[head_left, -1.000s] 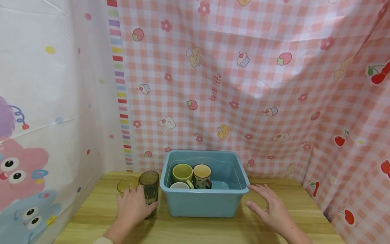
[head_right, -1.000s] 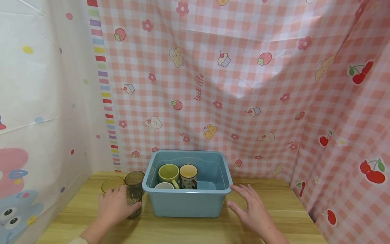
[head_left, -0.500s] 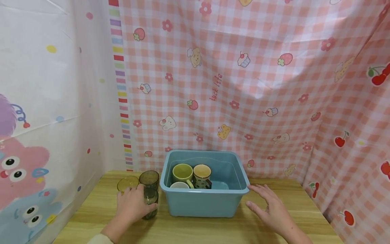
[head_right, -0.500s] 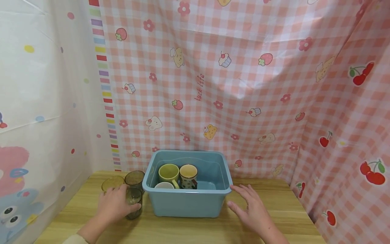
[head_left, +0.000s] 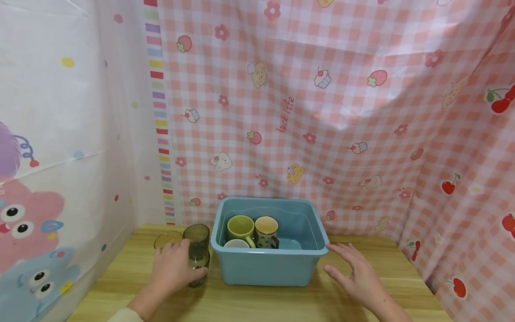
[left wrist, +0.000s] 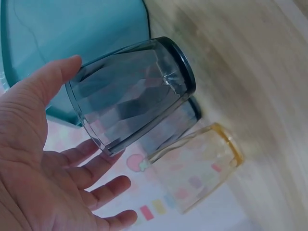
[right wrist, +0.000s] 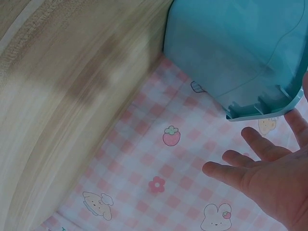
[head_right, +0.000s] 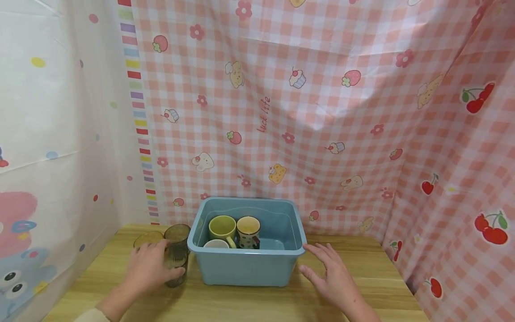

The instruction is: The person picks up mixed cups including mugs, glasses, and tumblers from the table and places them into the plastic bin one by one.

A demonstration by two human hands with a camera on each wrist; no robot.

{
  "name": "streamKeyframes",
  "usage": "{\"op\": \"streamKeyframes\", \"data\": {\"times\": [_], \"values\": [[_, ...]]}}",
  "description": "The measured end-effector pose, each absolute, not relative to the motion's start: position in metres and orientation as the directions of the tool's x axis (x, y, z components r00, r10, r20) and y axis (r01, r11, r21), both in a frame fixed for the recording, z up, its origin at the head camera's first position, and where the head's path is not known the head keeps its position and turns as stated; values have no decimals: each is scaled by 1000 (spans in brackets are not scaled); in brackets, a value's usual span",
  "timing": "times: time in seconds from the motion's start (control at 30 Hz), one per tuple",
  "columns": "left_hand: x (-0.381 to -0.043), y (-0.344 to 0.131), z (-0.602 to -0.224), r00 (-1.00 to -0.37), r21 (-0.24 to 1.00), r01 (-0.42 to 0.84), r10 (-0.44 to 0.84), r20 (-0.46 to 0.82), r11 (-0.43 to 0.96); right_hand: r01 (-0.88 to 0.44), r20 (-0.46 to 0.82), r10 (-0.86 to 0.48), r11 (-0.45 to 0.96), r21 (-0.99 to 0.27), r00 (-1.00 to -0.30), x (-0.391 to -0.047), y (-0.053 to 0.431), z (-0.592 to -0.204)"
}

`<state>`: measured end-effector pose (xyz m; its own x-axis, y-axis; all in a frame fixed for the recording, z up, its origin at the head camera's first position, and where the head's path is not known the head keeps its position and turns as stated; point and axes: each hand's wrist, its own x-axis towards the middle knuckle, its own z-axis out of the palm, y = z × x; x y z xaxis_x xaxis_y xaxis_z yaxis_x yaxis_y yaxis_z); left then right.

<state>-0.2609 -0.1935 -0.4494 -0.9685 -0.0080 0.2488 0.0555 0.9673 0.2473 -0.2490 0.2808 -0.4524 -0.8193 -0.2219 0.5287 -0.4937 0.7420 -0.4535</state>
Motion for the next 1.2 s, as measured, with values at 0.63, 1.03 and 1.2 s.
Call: {"op": "streamKeyframes", "data": {"times": [0.63,1.03,1.2], "values": [[-248,-219,-399,-925,316,97,-31,378,944,-476,520,-212,757,-448,-827,-249,280,-452],[-244,-228,-370,-909,407,91,-91,407,909,-475,518,-211,755,-452,-829,-247,280,-452],[-244,-226,-363,-898,418,106,-94,430,902,-474,518,-209,755,-454,-829,-247,280,-452]]}}
